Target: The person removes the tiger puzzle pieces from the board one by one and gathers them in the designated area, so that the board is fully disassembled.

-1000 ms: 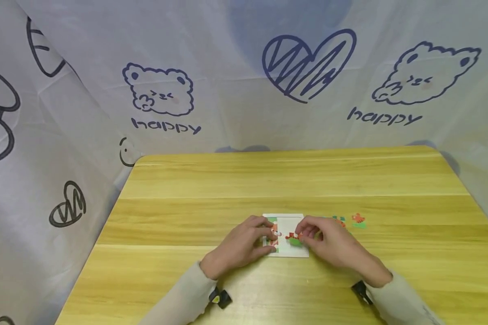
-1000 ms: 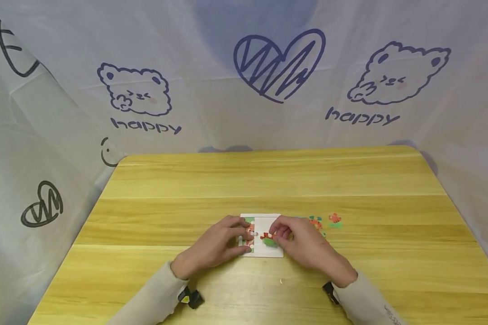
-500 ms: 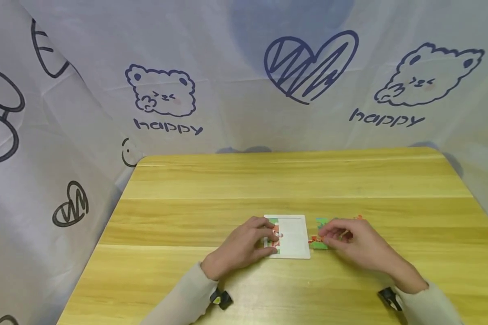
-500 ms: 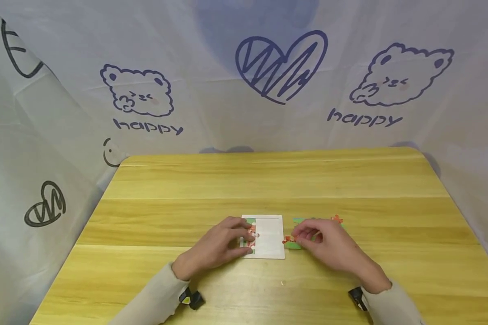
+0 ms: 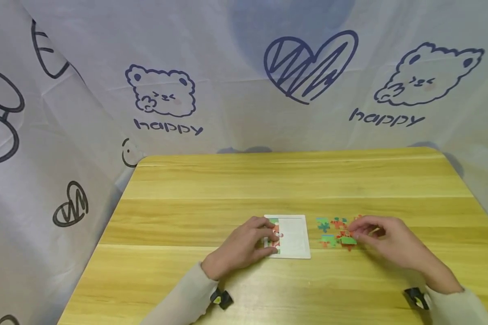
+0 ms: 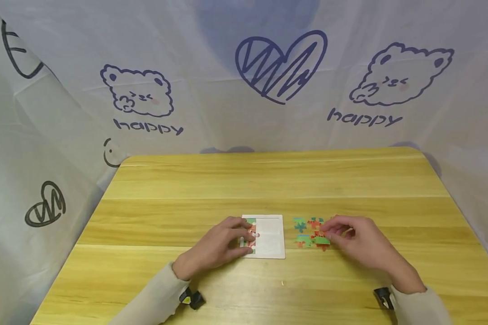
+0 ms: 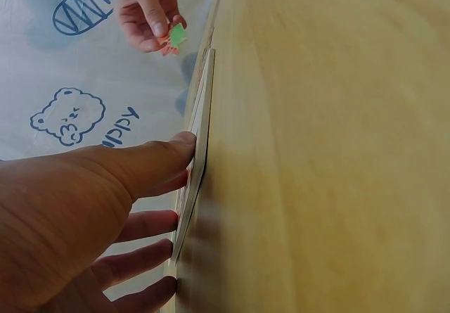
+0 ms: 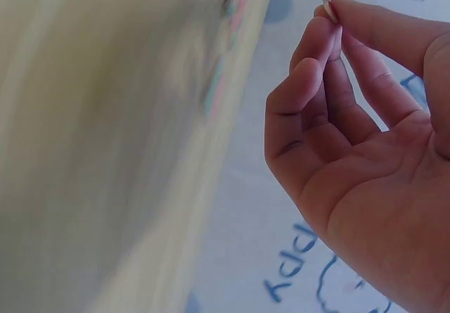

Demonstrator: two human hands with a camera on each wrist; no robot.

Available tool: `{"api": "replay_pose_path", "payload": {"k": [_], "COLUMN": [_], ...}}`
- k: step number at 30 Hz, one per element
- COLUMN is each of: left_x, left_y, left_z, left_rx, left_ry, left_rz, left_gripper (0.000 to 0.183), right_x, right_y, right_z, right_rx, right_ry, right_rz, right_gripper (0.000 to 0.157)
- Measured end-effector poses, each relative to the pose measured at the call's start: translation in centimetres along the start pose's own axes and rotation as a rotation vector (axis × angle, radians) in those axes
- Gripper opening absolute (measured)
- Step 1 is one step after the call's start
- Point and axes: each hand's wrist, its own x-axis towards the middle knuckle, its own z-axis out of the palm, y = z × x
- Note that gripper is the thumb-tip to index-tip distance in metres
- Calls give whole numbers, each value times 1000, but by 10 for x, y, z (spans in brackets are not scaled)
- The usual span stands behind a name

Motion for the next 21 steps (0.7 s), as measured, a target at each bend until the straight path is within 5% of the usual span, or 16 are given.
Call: {"api": "replay_pose_path", "payload": {"k": [21], "left_x": [-1], "left_y": [-3], "left_z": [3], "left_rx": [11], "left_ry": [6], "left_rz": [8], "left_gripper": [24], "right_x": [-11], "right_y": [47], "right_z": [-20], "right_rx": [-21], "right_ry": [-54], "right_rz": [64], "right_gripper": [13]}}
